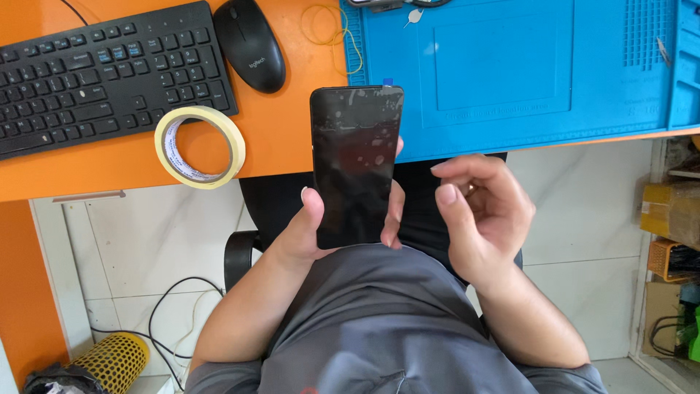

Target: The person disassembles a smartphone, removes the old battery, and applies adhesive tape to a new battery. They then place the new battery into the phone chassis, reconnect the internal ribbon cables, and reassemble the device by attaching the back cover.

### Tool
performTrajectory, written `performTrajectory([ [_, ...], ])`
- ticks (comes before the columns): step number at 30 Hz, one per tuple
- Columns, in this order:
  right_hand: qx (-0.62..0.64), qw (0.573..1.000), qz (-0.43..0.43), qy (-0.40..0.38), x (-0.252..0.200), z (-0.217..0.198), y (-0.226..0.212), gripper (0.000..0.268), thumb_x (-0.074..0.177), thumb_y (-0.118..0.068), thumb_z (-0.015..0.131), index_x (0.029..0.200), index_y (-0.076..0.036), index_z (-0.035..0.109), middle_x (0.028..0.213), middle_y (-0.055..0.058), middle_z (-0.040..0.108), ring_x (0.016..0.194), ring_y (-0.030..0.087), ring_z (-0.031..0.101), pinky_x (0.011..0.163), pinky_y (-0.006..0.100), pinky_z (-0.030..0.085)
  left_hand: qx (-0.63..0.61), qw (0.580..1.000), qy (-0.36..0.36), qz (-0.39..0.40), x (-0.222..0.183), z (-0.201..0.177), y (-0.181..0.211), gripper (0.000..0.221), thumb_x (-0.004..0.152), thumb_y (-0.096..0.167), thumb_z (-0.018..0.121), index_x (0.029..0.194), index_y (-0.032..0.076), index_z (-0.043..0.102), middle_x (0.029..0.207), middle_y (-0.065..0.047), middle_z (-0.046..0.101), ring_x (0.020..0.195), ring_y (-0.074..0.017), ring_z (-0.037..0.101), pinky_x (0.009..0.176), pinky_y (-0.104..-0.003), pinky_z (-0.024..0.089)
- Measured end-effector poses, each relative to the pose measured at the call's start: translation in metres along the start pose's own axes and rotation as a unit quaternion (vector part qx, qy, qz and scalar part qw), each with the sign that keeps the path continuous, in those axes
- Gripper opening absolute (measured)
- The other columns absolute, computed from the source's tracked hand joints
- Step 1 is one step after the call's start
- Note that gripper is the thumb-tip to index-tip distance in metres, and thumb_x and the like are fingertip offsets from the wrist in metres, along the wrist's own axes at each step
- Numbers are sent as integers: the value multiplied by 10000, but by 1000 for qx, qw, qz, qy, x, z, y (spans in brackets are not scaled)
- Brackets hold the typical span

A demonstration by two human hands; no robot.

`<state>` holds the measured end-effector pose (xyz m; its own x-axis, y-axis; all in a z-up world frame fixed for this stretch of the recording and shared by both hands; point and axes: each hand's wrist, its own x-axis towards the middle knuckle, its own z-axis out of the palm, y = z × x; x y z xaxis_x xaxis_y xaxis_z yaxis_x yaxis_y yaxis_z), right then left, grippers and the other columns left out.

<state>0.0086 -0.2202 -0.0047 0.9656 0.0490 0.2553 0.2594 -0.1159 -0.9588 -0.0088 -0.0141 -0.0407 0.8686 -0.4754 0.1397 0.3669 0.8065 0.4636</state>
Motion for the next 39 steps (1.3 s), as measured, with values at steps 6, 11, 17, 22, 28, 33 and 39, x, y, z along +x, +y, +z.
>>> performTrajectory([
  [6, 118, 978, 140, -97, 19, 22, -46, 173, 999, 11, 643, 1080, 95, 771, 691, 124, 647, 436, 88, 550, 406, 208, 475, -134, 989, -65, -19, -7, -13, -14, 1180, 916, 861, 499, 1644, -58, 365, 1325, -326, 681, 952, -381, 760, 771, -473, 672],
  [11, 204, 956, 181, -109, 21, 32, -59, 133, 961, 34, 697, 1027, 105, 788, 660, 135, 651, 394, 66, 546, 363, 195, 456, -205, 976, -73, 2, -15, -13, -27, 1210, 899, 897, 435, 1604, -85, 420, 1276, -343, 693, 961, -398, 762, 782, -504, 672],
  [17, 345, 895, 239, -152, 21, 25, -56, 76, 1029, 7, 650, 1013, 71, 689, 705, 212, 685, 544, 341, 723, 481, 403, 637, -164, 982, -81, 37, -16, -10, -34, 1290, 856, 977, 292, 1604, -71, 369, 1026, -299, 717, 687, -335, 710, 643, -415, 647],
  [22, 403, 861, 257, -175, 23, 23, -60, 93, 1069, -11, 612, 1010, 57, 634, 754, 275, 719, 617, 453, 787, 575, 563, 746, -222, 968, -111, -45, -28, -25, -33, 1247, 769, 971, 347, 1404, -92, 495, 1036, -273, 695, 654, -331, 672, 573, -472, 615],
  [28, 364, 874, 272, -172, 26, 22, -65, 231, 1058, -68, 613, 862, 31, 539, 736, 286, 727, 592, 505, 800, 484, 530, 720, -249, 964, -95, -15, -28, -27, -39, 1076, 858, 968, 392, 1705, 352, 143, 953, -346, 685, 528, -411, 670, 506, -514, 649],
  [33, 297, 903, 261, -167, 25, 19, -59, 282, 1040, -68, 627, 789, -4, 517, 621, 222, 673, 558, 487, 820, 341, 383, 569, -234, 961, -112, -97, -36, -37, -36, 1228, 831, 1013, 307, 1689, 135, 317, 1131, -266, 664, 756, -361, 682, 739, -523, 649],
  [39, 257, 928, 239, -127, 15, 11, -43, 190, 1067, -65, 612, 890, 4, 627, 504, 56, 356, 551, 357, 799, 348, 268, 423, -176, 976, -85, -100, -14, -15, -27, 1151, 897, 926, 279, 1590, 15, 403, 1153, -224, 644, 779, -326, 677, 759, -482, 644],
])
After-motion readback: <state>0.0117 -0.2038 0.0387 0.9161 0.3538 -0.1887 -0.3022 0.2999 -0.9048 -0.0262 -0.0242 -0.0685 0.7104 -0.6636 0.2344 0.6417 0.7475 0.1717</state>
